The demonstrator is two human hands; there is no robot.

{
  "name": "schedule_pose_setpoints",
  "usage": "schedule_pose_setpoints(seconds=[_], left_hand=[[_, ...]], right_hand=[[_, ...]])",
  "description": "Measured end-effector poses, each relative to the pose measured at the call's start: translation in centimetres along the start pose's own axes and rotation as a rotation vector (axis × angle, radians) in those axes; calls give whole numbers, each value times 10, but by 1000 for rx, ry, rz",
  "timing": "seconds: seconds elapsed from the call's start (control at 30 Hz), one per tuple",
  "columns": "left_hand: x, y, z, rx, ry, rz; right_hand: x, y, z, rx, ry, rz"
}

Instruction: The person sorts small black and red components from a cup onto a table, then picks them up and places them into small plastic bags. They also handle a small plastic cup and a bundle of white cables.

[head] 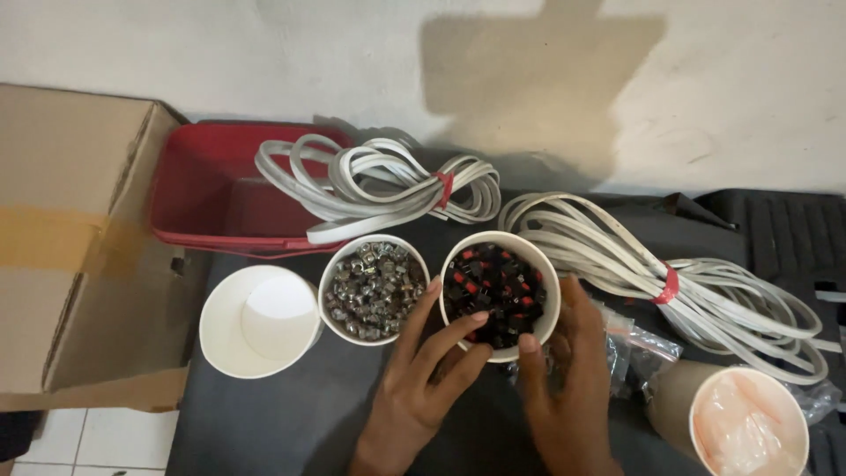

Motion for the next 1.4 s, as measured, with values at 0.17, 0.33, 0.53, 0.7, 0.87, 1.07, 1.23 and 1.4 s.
schedule_pose_setpoints(seconds=[0.17,0.33,0.53,0.7,0.87,1.07,1.23,1.4], left_hand=[[-11,-9,0,-53,11,-11],[-18,-23,-2,-79,20,-47],[-16,-44,0,-117,-78,-158],[-26,-57,5,-93,7,-356],[-27,-62,12,-163,-2,-412],[-28,-61,15,-204,-18,-419],[-33,-60,19,-226,-67,-459],[-53,-81,33,-161,-270,-738]], right_hand=[[2,-1,11,-65,-46,192],[0,9,4,144,203,351],[-6,9,-6,289,398,240],[-8,11,-3,402,378,224],[-20,15,-20,495,503,205],[-19,16,14,447,277,191],[-10,13,58,411,-28,186],[-16,13,41,394,-151,168]])
Point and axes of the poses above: each hand's wrist, its own x-axis towards the middle knuckle, its own y-axis out of the palm, z = x × y, the point moved 8 cm from there along x, towards the middle knuckle, and after that the axes turned 1 degree about -y, right-handed, at the moved point
